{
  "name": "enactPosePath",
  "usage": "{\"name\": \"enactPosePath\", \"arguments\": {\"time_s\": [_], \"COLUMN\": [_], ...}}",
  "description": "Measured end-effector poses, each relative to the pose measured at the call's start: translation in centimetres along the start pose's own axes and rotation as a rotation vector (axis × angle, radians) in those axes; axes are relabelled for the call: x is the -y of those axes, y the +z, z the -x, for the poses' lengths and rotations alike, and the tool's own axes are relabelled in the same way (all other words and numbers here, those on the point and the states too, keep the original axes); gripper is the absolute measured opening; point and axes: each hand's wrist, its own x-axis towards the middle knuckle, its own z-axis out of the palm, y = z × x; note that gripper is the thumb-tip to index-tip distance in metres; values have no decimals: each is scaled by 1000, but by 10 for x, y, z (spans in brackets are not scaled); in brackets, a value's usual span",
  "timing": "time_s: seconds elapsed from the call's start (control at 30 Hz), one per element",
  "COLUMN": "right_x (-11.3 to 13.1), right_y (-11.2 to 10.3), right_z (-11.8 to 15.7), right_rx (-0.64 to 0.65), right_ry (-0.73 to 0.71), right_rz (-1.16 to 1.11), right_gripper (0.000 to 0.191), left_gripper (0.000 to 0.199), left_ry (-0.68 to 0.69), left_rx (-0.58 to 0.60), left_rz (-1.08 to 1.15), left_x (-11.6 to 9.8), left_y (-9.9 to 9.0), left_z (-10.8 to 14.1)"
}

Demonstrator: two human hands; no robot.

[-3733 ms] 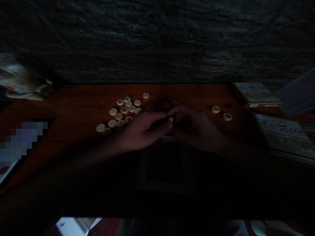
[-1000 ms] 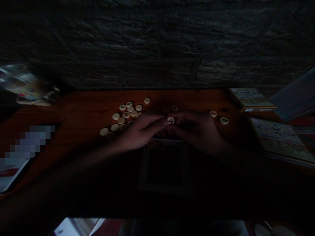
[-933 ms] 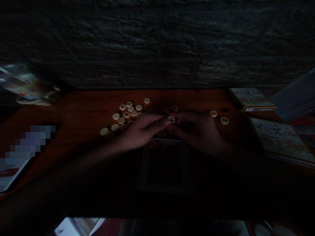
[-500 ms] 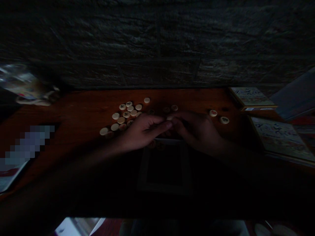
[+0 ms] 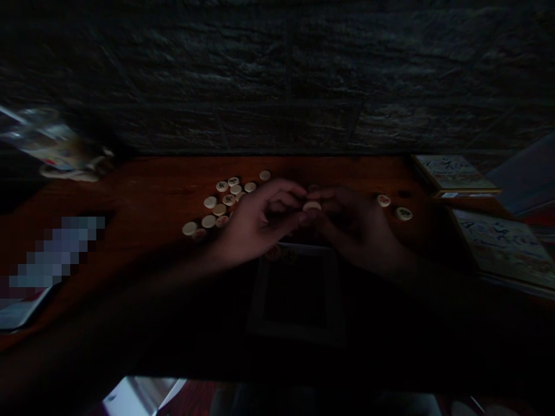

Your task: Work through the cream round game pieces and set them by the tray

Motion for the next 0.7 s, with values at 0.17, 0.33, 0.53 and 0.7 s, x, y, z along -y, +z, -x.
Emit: {"name": "enactPosePath", "arguments": {"time_s": [0.17,0.33,0.53,0.7], "right_x": [-2,1,8,10], "right_y": [1,0,-1,-2], "right_z": [-1,-1,-1,-2], "right_rx": [2,16,10,14], "right_ry": [-44,-53,-39,-60], "right_rz": [-48,8,56,70], "right_gripper": [23,12,21,25], "left_gripper": [27,23,26,29], "left_ry": [108,94,49,102], "left_rx": [-8,8,14,11], "left_rz": [-121,-120,-99,-129], "left_x": [2,3,-3,-5], "left_y": [-3,-3,-2,-1], "left_z": [2,3,5,5]}}
